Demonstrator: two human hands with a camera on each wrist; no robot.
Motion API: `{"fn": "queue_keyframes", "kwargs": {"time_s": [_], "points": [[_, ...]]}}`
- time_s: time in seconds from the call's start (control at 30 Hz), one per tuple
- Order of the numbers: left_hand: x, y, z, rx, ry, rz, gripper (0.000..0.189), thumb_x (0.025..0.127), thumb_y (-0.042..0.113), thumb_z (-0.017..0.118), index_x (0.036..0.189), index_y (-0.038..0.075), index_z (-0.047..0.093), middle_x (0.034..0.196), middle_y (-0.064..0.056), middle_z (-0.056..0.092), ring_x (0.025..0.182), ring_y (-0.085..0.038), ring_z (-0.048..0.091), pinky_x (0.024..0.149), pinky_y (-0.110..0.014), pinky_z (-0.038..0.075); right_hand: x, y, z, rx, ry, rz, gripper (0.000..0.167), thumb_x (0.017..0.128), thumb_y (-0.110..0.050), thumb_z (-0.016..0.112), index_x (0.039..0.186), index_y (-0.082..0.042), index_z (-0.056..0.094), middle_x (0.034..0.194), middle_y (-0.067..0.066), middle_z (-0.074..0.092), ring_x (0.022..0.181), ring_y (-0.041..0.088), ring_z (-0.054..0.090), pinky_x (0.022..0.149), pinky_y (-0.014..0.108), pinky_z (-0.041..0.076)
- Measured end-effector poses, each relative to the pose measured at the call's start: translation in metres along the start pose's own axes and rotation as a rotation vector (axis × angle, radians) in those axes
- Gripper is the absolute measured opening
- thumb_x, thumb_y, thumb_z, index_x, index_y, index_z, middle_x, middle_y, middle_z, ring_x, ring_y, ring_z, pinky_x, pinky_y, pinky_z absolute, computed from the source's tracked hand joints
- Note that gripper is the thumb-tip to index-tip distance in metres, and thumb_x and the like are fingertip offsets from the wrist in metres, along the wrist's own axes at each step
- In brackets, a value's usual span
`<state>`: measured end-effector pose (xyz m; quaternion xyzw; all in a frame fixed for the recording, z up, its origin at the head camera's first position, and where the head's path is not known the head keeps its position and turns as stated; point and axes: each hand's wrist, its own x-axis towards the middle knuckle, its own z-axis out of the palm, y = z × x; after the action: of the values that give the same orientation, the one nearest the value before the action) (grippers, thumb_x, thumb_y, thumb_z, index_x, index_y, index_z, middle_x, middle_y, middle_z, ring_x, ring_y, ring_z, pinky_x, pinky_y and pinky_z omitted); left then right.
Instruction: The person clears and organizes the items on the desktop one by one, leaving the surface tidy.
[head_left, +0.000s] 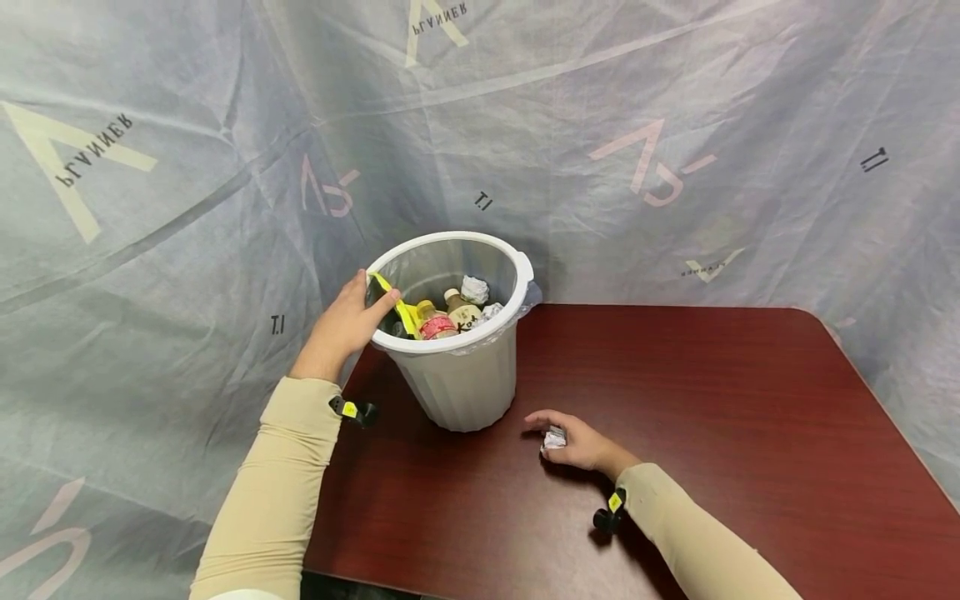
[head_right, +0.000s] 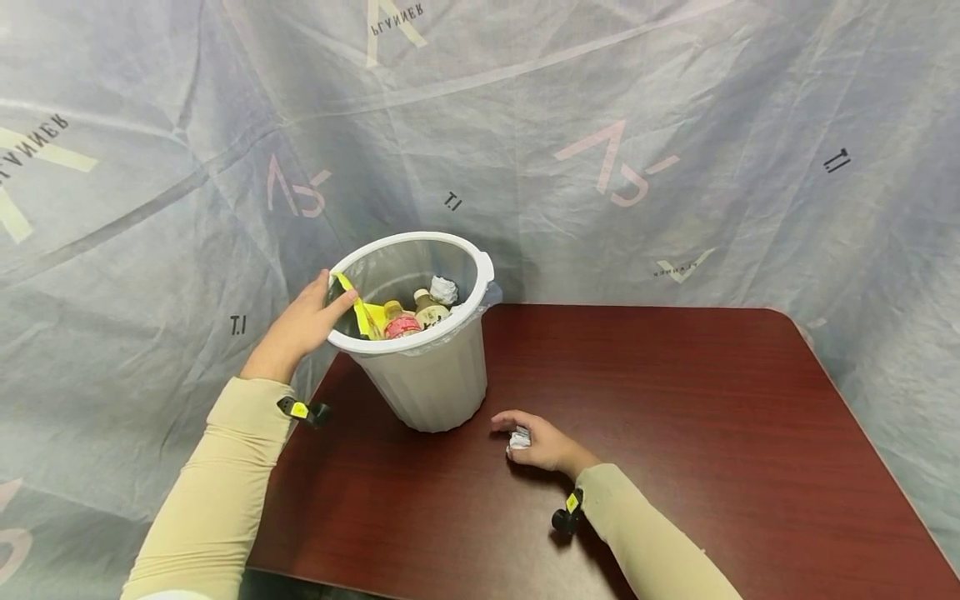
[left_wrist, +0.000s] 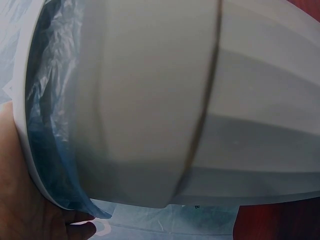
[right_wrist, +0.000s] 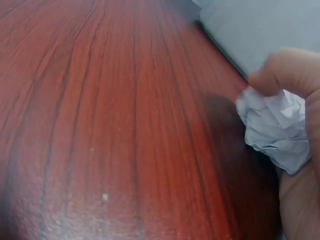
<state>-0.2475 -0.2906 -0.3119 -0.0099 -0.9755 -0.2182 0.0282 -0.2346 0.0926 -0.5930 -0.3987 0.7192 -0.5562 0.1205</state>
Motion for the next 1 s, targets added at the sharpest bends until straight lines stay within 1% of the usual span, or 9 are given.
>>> {"fn": "queue_keyframes", "kwargs": {"time_s": [0.13, 0.3, 0.37, 0.47, 0.57, 0.67, 0.73, 0.87, 1.0], "points": [[0.0, -0.001, 0.0, 0.004, 0.002, 0.0, 0.104, 0.095, 0.079, 0.027, 0.162, 0.005, -0.003, 0.168, -0.021, 0.007, 0.153, -0.041, 0.012, 0.12, -0.06, 0.015, 0.002, 0.001, 0.0, 0.017, 0.015, -0.035, 0.056, 0.085, 0.016, 0.064, 0.138, 0.009, 0.049, 0.131, 0.028, 0.062, 0.122, 0.047, 0.058, 0.09, 0.02, 0.05], [0.0, -0.001, -0.001, 0.006, 0.007, 0.001, 0.104, 0.095, 0.079, 0.027, 0.162, 0.004, -0.002, 0.168, -0.021, 0.007, 0.153, -0.041, 0.012, 0.12, -0.06, 0.015, 0.005, -0.002, -0.007, -0.019, 0.036, -0.045, 0.054, 0.086, 0.016, 0.063, 0.138, 0.012, 0.048, 0.127, 0.029, 0.064, 0.117, 0.049, 0.06, 0.087, 0.021, 0.052], [0.0, 0.0, -0.001, 0.004, 0.006, 0.001, 0.104, 0.096, 0.078, 0.028, 0.162, 0.004, -0.002, 0.168, -0.021, 0.007, 0.153, -0.041, 0.012, 0.12, -0.06, 0.015, 0.007, -0.003, -0.013, -0.035, 0.061, -0.044, 0.054, 0.085, 0.016, 0.063, 0.137, 0.013, 0.048, 0.125, 0.03, 0.064, 0.115, 0.05, 0.06, 0.087, 0.023, 0.053], [0.0, 0.001, -0.001, 0.001, 0.006, 0.006, 0.104, 0.096, 0.078, 0.029, 0.162, 0.003, -0.002, 0.168, -0.022, 0.008, 0.153, -0.041, 0.012, 0.12, -0.059, 0.016, 0.011, -0.007, -0.027, -0.002, 0.102, -0.025, 0.055, 0.085, 0.019, 0.062, 0.138, 0.015, 0.046, 0.126, 0.035, 0.062, 0.11, 0.054, 0.06, 0.083, 0.026, 0.057], [0.001, 0.001, 0.0, -0.001, -0.002, 0.007, 0.104, 0.096, 0.078, 0.028, 0.162, 0.004, -0.003, 0.168, -0.021, 0.007, 0.153, -0.041, 0.012, 0.12, -0.059, 0.015, 0.016, -0.015, -0.043, 0.026, 0.149, 0.017, 0.055, 0.087, 0.019, 0.062, 0.139, 0.009, 0.049, 0.128, 0.036, 0.06, 0.097, 0.046, 0.066, 0.074, 0.025, 0.058], [0.0, -0.001, 0.001, -0.004, -0.006, 0.005, 0.105, 0.095, 0.079, 0.028, 0.162, 0.005, -0.003, 0.168, -0.02, 0.006, 0.153, -0.04, 0.011, 0.12, -0.06, 0.015, 0.022, -0.027, -0.06, 0.007, 0.195, 0.044, 0.054, 0.09, 0.012, 0.066, 0.14, 0.001, 0.051, 0.128, 0.03, 0.062, 0.086, 0.027, 0.069, 0.067, 0.024, 0.057], [0.0, -0.001, 0.002, -0.005, -0.006, 0.004, 0.105, 0.095, 0.08, 0.028, 0.162, 0.005, -0.003, 0.168, -0.02, 0.006, 0.153, -0.04, 0.011, 0.12, -0.06, 0.015, 0.026, -0.037, -0.07, -0.009, 0.225, 0.047, 0.054, 0.09, 0.008, 0.068, 0.141, -0.002, 0.051, 0.128, 0.026, 0.064, 0.087, 0.018, 0.068, 0.068, 0.023, 0.056], [-0.001, 0.001, 0.002, -0.014, -0.006, -0.002, 0.104, 0.095, 0.079, 0.029, 0.162, 0.006, -0.004, 0.168, -0.02, 0.006, 0.154, -0.04, 0.01, 0.12, -0.061, 0.015, 0.036, -0.06, -0.089, -0.073, 0.252, 0.011, 0.059, 0.091, 0.006, 0.069, 0.145, 0.004, 0.044, 0.127, 0.028, 0.064, 0.089, 0.013, 0.07, 0.069, 0.024, 0.058], [-0.002, 0.002, 0.001, -0.014, -0.003, -0.004, 0.103, 0.097, 0.077, 0.03, 0.162, 0.005, -0.003, 0.168, -0.021, 0.006, 0.154, -0.041, 0.01, 0.12, -0.061, 0.015, 0.045, -0.101, -0.102, -0.167, 0.269, -0.005, 0.056, 0.093, 0.008, 0.066, 0.143, 0.011, 0.042, 0.126, 0.033, 0.063, 0.096, 0.017, 0.07, 0.073, 0.022, 0.058]]}}
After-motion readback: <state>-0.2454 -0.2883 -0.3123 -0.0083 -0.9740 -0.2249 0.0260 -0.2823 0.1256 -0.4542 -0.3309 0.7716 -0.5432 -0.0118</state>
